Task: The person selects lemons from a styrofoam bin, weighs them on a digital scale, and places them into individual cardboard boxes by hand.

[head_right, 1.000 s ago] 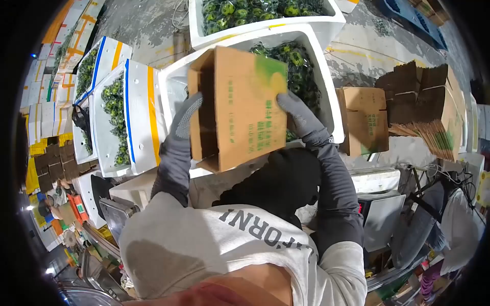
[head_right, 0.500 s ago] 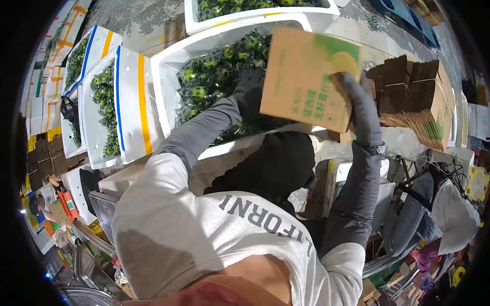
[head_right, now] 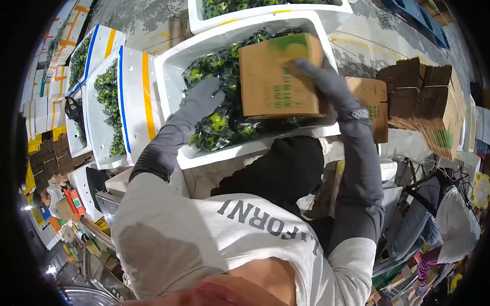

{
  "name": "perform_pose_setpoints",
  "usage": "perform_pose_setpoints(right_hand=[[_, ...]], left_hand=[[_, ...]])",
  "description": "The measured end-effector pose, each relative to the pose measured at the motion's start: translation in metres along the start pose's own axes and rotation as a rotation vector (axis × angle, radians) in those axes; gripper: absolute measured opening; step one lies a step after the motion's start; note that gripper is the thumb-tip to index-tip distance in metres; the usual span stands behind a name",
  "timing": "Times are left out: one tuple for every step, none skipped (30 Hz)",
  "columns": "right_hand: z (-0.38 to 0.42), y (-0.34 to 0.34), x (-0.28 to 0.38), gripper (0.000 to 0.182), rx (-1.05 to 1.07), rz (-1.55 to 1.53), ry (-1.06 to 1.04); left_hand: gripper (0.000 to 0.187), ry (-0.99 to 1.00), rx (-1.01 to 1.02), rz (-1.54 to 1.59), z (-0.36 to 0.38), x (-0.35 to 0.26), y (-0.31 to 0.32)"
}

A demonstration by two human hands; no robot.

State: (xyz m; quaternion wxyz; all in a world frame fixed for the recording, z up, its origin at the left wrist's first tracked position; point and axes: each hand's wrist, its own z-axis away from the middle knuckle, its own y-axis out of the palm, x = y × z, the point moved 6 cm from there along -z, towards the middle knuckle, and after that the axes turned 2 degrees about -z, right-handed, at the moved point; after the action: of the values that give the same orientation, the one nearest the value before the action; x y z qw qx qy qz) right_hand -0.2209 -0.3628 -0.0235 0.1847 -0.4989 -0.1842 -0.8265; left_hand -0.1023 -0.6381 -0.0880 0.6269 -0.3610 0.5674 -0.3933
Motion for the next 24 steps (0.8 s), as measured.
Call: perform_pose_setpoints(right_hand=[[-0.011, 0.019, -0.009, 0.069, 0.092, -0.103, -0.117], [-0.028, 0.022, -0.026, 0.07, 0.048, -0.025, -0.05], [-0.043, 0.023, -0.036, 0.07, 0.008, 0.052, 0.015], [-0.045, 0.026, -0.035, 0.069, 0.022, -0.002, 0.005], [-0.044, 0.03, -0.033, 0.069, 0.037, -0.058, -0.004], [-0.041, 0.034, -0.03, 0.068, 0.051, -0.114, -0.01], [-0.035, 0.042, -0.027, 0.067, 0.088, -0.187, 0.034], [-0.026, 0.049, -0.021, 0.066, 0.125, -0.257, 0.078], [-0.02, 0.054, -0.019, 0.066, 0.163, -0.323, 0.122], [-0.031, 0.054, -0.045, 0.058, 0.26, -0.337, 0.216], [-0.025, 0.066, -0.043, 0.055, 0.207, -0.317, 0.219], [-0.034, 0.068, -0.059, 0.052, 0.211, -0.354, 0.142], [-0.043, 0.069, -0.077, 0.049, 0.214, -0.394, 0.07], [-0.035, 0.065, -0.074, 0.054, 0.22, -0.39, 0.162], [-0.032, 0.06, -0.081, 0.052, 0.196, -0.443, 0.189], [-0.031, 0.054, -0.092, 0.05, 0.169, -0.496, 0.218], [-0.028, 0.051, -0.096, 0.049, 0.143, -0.544, 0.244], [-0.023, 0.045, -0.099, 0.044, 0.099, -0.568, 0.264], [-0.016, 0.039, -0.09, 0.043, 0.077, -0.541, 0.228], [-0.005, 0.035, -0.077, 0.042, 0.055, -0.516, 0.198], [0.003, 0.03, -0.069, 0.041, 0.032, -0.496, 0.17], [0.008, 0.016, -0.068, 0.042, -0.007, -0.501, 0.164], [0.022, 0.012, -0.039, 0.041, -0.08, -0.356, 0.082], [0.026, 0.0, -0.033, 0.043, -0.101, -0.358, 0.083]], left_hand=[[0.042, -0.034, -0.037, 0.06, 0.005, 0.006, -0.005], [0.047, -0.122, 0.06, 0.166, 0.006, 0.009, -0.012], [0.049, -0.095, -0.045, 0.078, 0.008, 0.012, -0.02], [0.052, -0.073, -0.144, -0.009, 0.014, 0.017, -0.022], [0.054, -0.051, -0.243, -0.098, 0.02, 0.024, -0.021], [0.058, -0.266, -0.149, -0.009, 0.02, 0.053, 0.001], [0.058, -0.329, -0.139, 0.112, 0.015, 0.055, 0.0], [0.059, -0.393, -0.132, 0.237, 0.009, 0.048, 0.001], [0.059, -0.459, -0.128, 0.364, 0.001, 0.044, 0.004], [0.061, -0.484, -0.25, 0.5, -0.012, 0.068, 0.031], [0.06, -0.513, -0.315, 0.737, -0.011, 0.071, 0.036], [0.058, -0.527, -0.381, 0.973, -0.012, 0.072, 0.036], [0.056, -0.537, -0.439, 1.21, -0.01, 0.07, 0.037], [0.055, -0.539, -0.49, 1.449, -0.009, 0.067, 0.04], [0.053, -0.542, -0.527, 1.69, -0.007, 0.062, 0.049], [0.052, -0.54, -0.559, 1.934, -0.008, 0.059, 0.062], [0.044, -0.508, -0.842, 1.163, -0.008, 0.059, 0.053], [0.04, -0.343, -0.848, 0.989, -0.007, 0.049, 0.056], [0.036, -0.189, -0.849, 0.816, -0.004, 0.002, 0.012], [0.036, -0.162, -0.784, 0.921, -0.01, -0.013, 0.009], [0.035, -0.133, -0.712, 1.022, -0.013, -0.025, 0.006], [0.035, -0.119, -0.628, 0.977, -0.018, -0.04, -0.007], [0.035, -0.032, -0.602, 0.83, -0.022, -0.05, -0.019], [0.036, 0.014, -0.497, 0.808, -0.026, -0.053, -0.019]])
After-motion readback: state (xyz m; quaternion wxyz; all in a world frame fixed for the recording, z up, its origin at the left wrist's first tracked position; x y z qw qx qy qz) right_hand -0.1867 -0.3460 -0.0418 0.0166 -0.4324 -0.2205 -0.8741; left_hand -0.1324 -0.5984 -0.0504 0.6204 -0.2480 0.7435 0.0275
